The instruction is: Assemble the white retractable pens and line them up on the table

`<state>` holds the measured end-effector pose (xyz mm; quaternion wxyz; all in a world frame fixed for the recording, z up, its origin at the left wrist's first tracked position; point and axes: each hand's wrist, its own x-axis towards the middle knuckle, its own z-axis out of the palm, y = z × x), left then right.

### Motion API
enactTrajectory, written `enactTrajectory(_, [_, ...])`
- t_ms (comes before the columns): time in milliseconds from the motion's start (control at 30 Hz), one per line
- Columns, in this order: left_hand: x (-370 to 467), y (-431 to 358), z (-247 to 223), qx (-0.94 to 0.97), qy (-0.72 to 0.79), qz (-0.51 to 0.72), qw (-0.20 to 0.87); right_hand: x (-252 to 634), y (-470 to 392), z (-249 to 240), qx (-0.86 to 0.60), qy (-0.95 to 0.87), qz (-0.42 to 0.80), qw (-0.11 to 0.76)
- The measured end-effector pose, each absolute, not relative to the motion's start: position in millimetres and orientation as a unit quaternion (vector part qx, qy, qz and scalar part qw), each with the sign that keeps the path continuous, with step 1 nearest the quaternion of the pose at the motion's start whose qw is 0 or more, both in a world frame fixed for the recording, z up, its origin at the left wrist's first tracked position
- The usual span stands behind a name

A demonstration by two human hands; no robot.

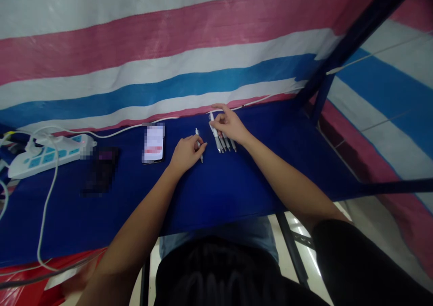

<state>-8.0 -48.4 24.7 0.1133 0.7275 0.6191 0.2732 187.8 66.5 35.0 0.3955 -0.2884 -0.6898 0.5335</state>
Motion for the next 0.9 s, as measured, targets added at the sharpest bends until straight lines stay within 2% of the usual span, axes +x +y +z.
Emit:
enactTrajectory(100, [-10.2, -47.5, 23.5, 0.719, 0.625, 0.281, 0.115, 174.6, 82.9, 31.7, -0.302, -0.701, 0.528, 0.372])
enactTrajectory(367, [-13.5, -45.9, 18.6, 0.715, 0.608, 0.318, 0.137, 173.8, 85.9, 28.4, -0.309, -0.704, 0.519, 0.374])
enactTrajectory(900, [-14.4, -45.4, 20.3, 0.702, 0.616, 0.314, 0.168, 181.9, 79.1, 31.5, -0.338, -0.691, 0.494, 0.405])
